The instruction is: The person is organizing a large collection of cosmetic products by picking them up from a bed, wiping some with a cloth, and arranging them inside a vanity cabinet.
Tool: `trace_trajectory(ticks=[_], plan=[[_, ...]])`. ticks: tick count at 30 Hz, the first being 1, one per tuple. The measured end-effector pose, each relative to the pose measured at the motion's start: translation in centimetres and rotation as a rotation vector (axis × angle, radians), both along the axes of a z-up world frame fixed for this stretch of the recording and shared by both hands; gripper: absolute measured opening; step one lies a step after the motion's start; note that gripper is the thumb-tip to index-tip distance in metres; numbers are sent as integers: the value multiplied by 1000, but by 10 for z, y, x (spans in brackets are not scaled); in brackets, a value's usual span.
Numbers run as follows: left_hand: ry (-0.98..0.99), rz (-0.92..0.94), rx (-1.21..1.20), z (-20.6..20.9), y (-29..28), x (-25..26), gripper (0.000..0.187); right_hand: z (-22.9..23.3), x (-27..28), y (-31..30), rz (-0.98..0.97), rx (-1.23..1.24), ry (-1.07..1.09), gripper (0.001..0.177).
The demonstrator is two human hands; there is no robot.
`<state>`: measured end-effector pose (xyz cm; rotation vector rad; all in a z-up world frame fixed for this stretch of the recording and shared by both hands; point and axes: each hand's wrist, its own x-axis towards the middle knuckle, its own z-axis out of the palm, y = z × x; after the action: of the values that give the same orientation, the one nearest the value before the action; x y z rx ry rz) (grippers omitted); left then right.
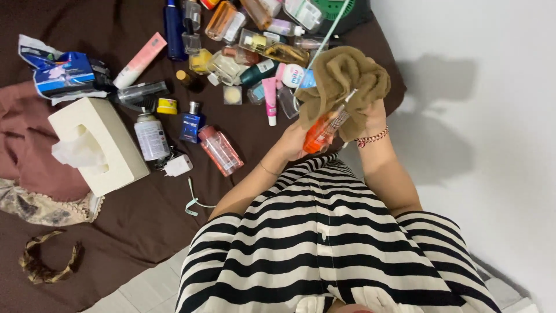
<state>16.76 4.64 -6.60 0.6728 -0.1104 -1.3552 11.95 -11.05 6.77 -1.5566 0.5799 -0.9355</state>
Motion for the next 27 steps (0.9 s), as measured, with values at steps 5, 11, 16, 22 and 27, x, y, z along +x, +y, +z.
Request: trace_trajectory(ticks=[5,11,16,22,27], plan=[[-959,-60,247,94,9,7,37,16,-24,6,16,-51,189,33],[-1264,201,152,62,5,4,50,-21,-32,15,-307,78,5,42],[-1046,328,112,63,-3,15,42,-45,-17,49,-258,164,-155,38],[-249,403,89,129,2,41,65,-22,-10,111,130,-362,96,55],[2,441,263,114,16,76,79,-33,-27,94,286,-176,207,56]])
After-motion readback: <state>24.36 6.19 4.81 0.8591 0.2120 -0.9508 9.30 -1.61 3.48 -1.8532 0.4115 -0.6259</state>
